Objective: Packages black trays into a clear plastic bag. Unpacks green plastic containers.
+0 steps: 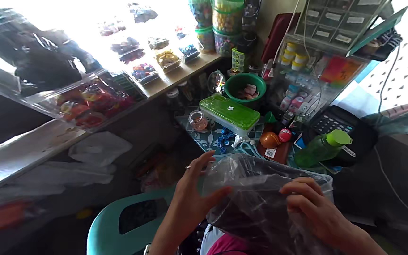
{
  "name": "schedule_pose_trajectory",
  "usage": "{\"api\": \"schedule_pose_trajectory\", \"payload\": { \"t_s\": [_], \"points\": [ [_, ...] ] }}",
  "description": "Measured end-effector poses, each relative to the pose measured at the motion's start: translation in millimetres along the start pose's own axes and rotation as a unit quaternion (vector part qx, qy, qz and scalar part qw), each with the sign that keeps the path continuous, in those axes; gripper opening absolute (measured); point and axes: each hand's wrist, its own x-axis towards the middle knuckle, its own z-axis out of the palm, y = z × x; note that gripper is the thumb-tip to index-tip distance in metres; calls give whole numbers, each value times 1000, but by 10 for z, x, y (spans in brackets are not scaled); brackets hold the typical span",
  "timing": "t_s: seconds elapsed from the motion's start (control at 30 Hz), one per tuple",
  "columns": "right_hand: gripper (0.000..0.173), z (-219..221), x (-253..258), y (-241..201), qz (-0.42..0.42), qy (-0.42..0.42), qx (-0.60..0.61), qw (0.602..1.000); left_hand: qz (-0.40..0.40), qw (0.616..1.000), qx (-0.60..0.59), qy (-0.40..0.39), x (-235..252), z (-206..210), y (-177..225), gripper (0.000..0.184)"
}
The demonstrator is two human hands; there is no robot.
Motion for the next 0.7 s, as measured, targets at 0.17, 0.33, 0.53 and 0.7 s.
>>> {"api": "schedule_pose_trajectory", "payload": {
  "t_s": [0.17,0.33,0.53,0.7],
  "points": [
    [19,-35,52,21,-36,-73,-11,997,86,994,-33,-54,42,-134,-62,48],
    [22,13,103,81,-16,-125,9,992,112,990,-68,-46,202,-251,-181,22],
    [20,19,109,124,-16,-141,21,990,177,983,-44,-28,352,-296,-289,14],
    [19,29,106,130,-18,-138,18,990,236,969,-52,-60,433,-388,-296,13]
  ]
}}
